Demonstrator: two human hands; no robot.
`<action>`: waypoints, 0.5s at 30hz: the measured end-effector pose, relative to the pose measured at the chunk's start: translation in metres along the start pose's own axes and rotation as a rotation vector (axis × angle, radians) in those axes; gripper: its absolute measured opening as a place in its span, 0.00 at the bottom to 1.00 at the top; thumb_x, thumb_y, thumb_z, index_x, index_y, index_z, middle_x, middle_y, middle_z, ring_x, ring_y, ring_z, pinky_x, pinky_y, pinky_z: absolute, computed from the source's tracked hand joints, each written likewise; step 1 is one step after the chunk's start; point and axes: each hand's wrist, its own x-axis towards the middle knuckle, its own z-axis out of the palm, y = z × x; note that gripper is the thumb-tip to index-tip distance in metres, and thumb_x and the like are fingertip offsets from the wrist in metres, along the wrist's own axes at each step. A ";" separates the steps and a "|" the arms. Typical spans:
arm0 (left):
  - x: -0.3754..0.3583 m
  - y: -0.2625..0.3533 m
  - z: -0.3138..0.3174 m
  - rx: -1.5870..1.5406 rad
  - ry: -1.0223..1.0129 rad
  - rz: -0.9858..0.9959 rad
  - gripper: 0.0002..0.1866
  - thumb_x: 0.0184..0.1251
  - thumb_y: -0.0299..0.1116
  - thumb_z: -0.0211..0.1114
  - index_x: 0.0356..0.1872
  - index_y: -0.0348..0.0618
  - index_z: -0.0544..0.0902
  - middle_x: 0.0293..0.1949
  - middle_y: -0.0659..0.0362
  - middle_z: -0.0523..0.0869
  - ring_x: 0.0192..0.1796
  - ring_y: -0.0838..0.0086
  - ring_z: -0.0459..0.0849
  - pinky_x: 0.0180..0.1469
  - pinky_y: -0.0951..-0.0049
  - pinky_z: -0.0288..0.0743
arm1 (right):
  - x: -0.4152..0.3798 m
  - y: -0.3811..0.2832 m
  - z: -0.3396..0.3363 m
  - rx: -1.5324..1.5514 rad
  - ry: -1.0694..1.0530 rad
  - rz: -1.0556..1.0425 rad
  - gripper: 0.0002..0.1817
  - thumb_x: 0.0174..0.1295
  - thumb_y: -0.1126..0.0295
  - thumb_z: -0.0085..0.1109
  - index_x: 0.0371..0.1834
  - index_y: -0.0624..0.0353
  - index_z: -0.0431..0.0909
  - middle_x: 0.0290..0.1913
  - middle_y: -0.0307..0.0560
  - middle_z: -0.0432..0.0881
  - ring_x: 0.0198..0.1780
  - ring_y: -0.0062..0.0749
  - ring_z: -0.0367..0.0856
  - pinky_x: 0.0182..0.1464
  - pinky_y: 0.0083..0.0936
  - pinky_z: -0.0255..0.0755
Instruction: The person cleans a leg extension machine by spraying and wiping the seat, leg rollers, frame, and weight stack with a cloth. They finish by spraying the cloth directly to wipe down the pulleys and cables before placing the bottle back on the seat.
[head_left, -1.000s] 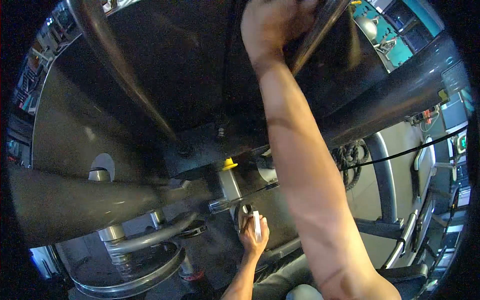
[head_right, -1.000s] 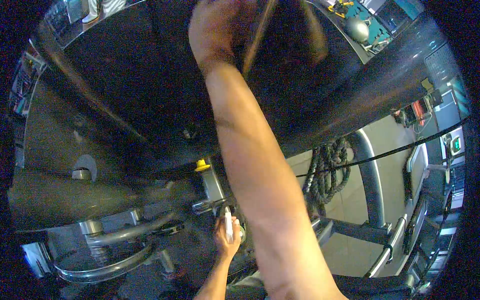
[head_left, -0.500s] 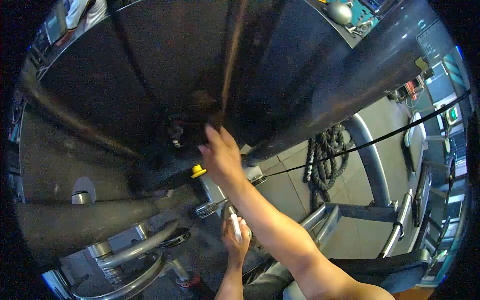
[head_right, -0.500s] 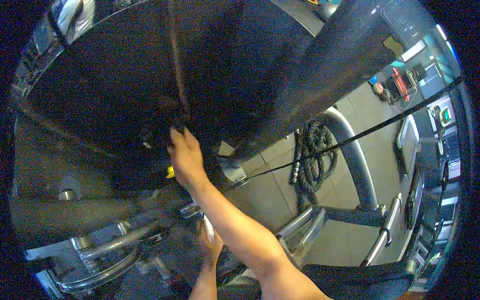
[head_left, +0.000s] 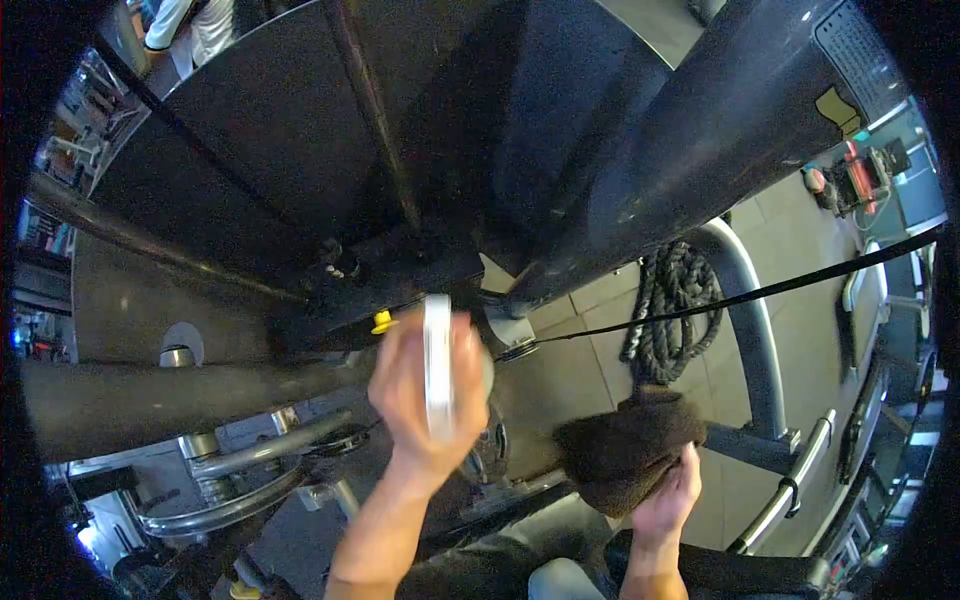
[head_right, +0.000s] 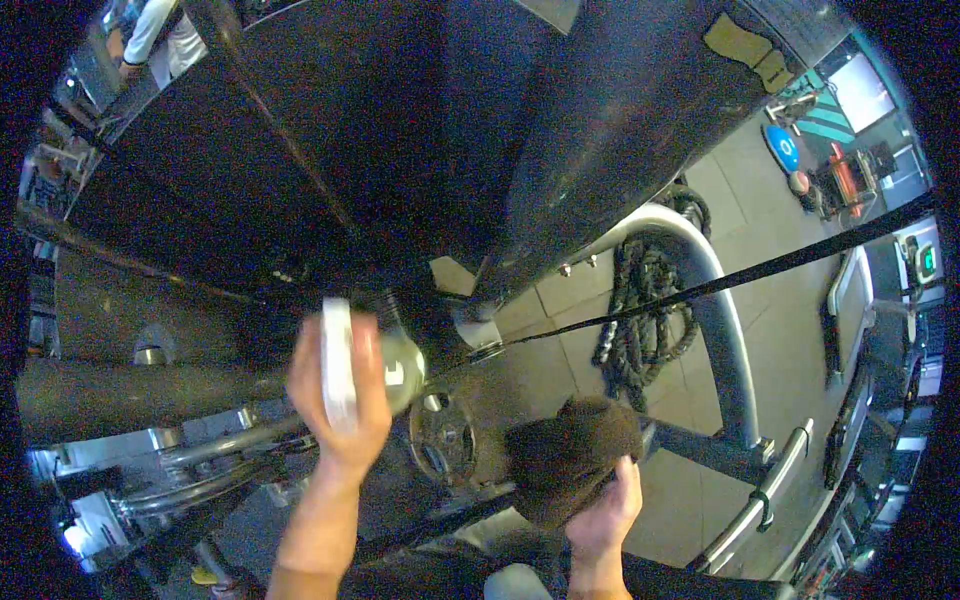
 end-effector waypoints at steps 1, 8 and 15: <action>0.029 0.003 0.012 -0.076 0.021 -0.085 0.05 0.63 0.28 0.62 0.32 0.35 0.80 0.29 0.50 0.81 0.31 0.57 0.80 0.34 0.62 0.73 | -0.001 0.003 -0.012 0.009 0.014 0.060 0.24 0.72 0.58 0.38 0.63 0.63 0.70 0.60 0.51 0.76 0.60 0.43 0.75 0.65 0.42 0.66; 0.112 -0.020 0.079 0.061 0.185 -0.038 0.11 0.63 0.29 0.62 0.23 0.37 0.74 0.23 0.49 0.76 0.27 0.52 0.77 0.30 0.55 0.68 | -0.009 -0.020 -0.007 0.029 0.007 0.054 0.21 0.69 0.62 0.44 0.60 0.61 0.70 0.58 0.49 0.77 0.58 0.41 0.75 0.61 0.41 0.68; 0.047 -0.025 0.052 0.013 0.098 -0.096 0.07 0.63 0.29 0.62 0.29 0.36 0.78 0.25 0.50 0.78 0.28 0.53 0.78 0.30 0.58 0.71 | -0.003 -0.009 0.025 0.035 -0.139 -0.029 0.24 0.70 0.60 0.43 0.65 0.61 0.66 0.62 0.51 0.74 0.63 0.44 0.71 0.67 0.44 0.61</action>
